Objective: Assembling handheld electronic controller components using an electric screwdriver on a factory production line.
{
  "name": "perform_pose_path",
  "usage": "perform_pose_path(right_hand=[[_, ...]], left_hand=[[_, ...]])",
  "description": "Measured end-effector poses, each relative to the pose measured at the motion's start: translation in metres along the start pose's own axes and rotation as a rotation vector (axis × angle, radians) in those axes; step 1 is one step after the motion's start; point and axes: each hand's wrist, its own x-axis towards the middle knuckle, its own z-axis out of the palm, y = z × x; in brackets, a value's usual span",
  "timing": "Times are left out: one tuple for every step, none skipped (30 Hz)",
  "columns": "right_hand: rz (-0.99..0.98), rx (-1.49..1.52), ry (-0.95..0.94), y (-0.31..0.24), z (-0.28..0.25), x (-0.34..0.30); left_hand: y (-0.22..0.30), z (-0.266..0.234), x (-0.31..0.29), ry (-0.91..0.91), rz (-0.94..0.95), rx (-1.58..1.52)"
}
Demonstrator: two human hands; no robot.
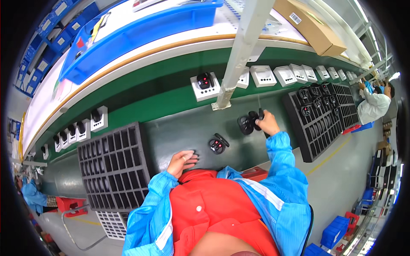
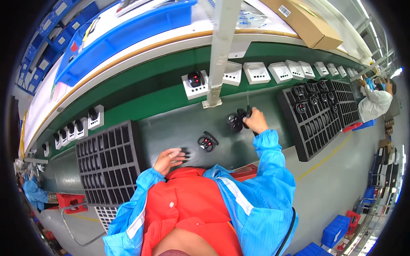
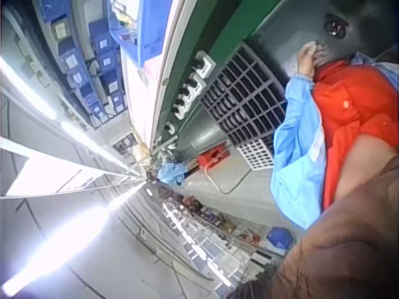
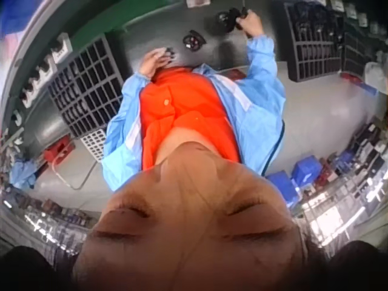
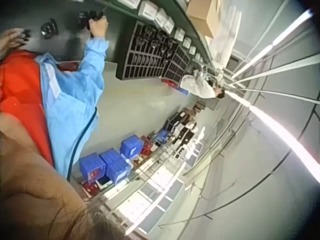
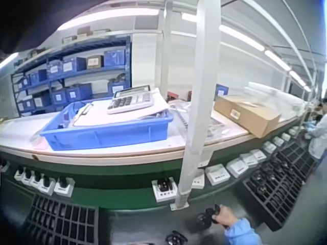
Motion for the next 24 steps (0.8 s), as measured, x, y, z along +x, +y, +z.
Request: perform_pose_path(right_hand=[[0.027, -0.021, 0.057, 0.006, 0.002, 0.022], [0.115, 0.008, 0.069, 0.012, 0.003, 0.044], [0.130, 0.023, 0.135, 0.023, 0.011, 0.070], [0.144, 0.038, 0.201, 0.027, 0.015, 0.092], [0.195, 0.025, 0.207, 0.029, 0.018, 0.116], [0.223, 0.045, 0.190, 0.025, 0.022, 0.137], [0.253, 0.065, 0.177, 0.018, 0.022, 0.155], [0.253, 0.045, 0.211, 0.021, 0.030, 0.177], [0.264, 0.053, 0.208, 0.016, 0.036, 0.195], [0.278, 0.061, 0.206, 0.012, 0.041, 0.212], [0.258, 0.029, 0.257, 0.008, 0.047, 0.227], [0.263, 0.057, 0.264, 0.003, 0.054, 0.241], [0.269, 0.084, 0.272, -0.001, 0.062, 0.253], [0.174, 0.121, 0.205, -0.001, 0.067, 0.261], [0.166, 0.126, 0.190, 0.000, 0.078, 0.270], [-0.027, 0.071, 0.230, 0.008, 0.091, 0.280], [-0.223, 0.016, 0.268, 0.017, 0.102, 0.289], [-0.232, 0.025, 0.257, 0.021, 0.116, 0.299], [-0.243, -0.036, 0.254, 0.028, 0.127, 0.312], [-0.251, -0.100, 0.258, 0.033, 0.134, 0.330], [-0.290, -0.151, 0.238, 0.047, 0.155, 0.324], [-0.334, -0.203, 0.222, 0.061, 0.170, 0.324], [-0.375, -0.261, 0.216, 0.076, 0.175, 0.333], [-0.425, -0.315, 0.208, 0.091, 0.178, 0.344]], left_hand=[[-0.002, 0.000, 0.002, 0.033, -0.014, -0.010], [-0.004, 0.000, 0.002, 0.055, -0.020, -0.024], [-0.006, 0.001, 0.003, 0.080, -0.022, -0.038], [-0.008, 0.000, 0.004, 0.091, -0.016, -0.054], [-0.010, 0.000, 0.005, 0.120, -0.011, -0.054], [-0.012, -0.001, 0.005, 0.157, -0.007, -0.056], [-0.012, -0.002, 0.002, 0.188, 0.000, -0.059], [-0.012, -0.001, 0.000, 0.229, -0.011, -0.067], [-0.013, -0.001, -0.003, 0.272, -0.024, -0.075], [-0.016, -0.003, -0.005, 0.308, -0.020, -0.087], [-0.019, -0.005, -0.006, 0.319, -0.016, -0.086], [-0.024, -0.007, -0.009, 0.355, -0.019, -0.133], [-0.028, -0.008, -0.011, 0.389, -0.022, -0.179], [-0.032, -0.008, -0.012, 0.420, -0.016, -0.187], [-0.037, -0.008, -0.014, 0.437, -0.015, -0.193], [-0.040, -0.007, -0.015, 0.437, -0.013, -0.205], [-0.042, -0.006, -0.015, 0.439, -0.010, -0.218], [-0.044, -0.007, -0.015, 0.455, -0.007, -0.223], [-0.045, -0.007, -0.016, 0.452, -0.004, -0.223], [-0.045, -0.007, -0.015, 0.443, 0.000, -0.221], [-0.047, -0.008, -0.021, 0.485, 0.014, -0.246], [-0.045, -0.008, -0.026, 0.526, -0.004, -0.225], [-0.040, -0.008, -0.027, 0.557, -0.022, -0.204], [-0.033, -0.008, -0.029, 0.572, -0.035, -0.184]])
